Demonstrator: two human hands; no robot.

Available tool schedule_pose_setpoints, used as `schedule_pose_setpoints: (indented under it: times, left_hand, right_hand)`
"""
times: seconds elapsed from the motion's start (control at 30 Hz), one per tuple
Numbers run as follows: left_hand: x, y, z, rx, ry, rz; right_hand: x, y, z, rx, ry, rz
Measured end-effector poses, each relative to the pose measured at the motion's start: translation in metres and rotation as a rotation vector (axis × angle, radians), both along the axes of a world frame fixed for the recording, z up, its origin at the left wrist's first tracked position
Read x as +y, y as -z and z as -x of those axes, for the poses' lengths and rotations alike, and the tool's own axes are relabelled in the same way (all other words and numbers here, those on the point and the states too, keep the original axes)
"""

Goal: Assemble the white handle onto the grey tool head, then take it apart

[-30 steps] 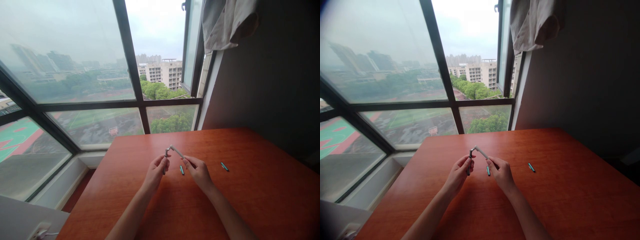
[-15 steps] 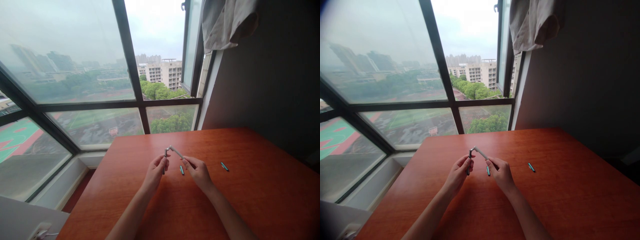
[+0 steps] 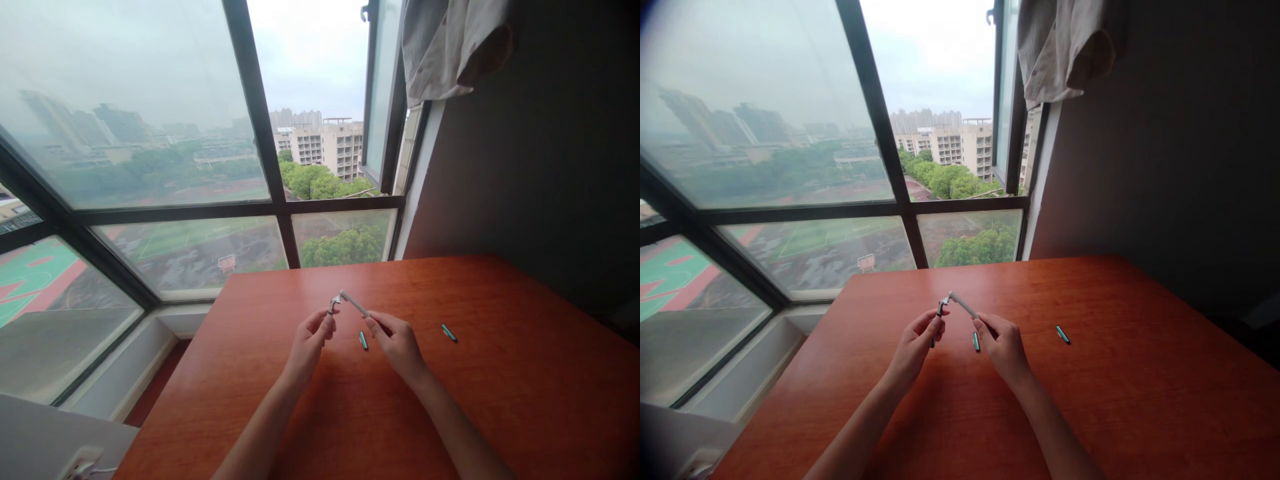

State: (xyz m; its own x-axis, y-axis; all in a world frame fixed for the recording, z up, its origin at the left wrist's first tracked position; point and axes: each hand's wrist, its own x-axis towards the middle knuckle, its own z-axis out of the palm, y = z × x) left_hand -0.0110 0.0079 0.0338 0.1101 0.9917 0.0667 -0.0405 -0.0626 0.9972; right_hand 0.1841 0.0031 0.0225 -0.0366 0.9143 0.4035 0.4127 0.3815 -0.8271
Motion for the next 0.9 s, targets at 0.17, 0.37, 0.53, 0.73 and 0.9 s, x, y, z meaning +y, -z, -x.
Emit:
schedule_pose_setpoints:
  times: [0.17, 0.37, 0.53, 0.73, 0.9]
  left_hand:
    - [0.003, -0.003, 0.007, 0.271, -0.088, -0.219]
    - [0.005, -0.007, 0.013, 0.495, -0.147, -0.441]
    - [0.005, -0.007, 0.015, 0.573, -0.168, -0.489]
    - [0.005, -0.006, 0.014, 0.601, -0.154, -0.494]
    - [0.005, -0.006, 0.014, 0.620, -0.168, -0.491]
  right_hand:
    - [0.001, -0.001, -0.002, -0.001, -0.024, 0.013]
    - [0.001, -0.003, -0.005, -0.040, -0.047, 0.003]
    - [0.002, -0.002, -0.007, -0.067, -0.020, -0.029]
    - [0.002, -0.003, -0.008, -0.083, -0.013, -0.053]
    - [0.002, -0.003, -0.008, -0.107, -0.029, -0.062]
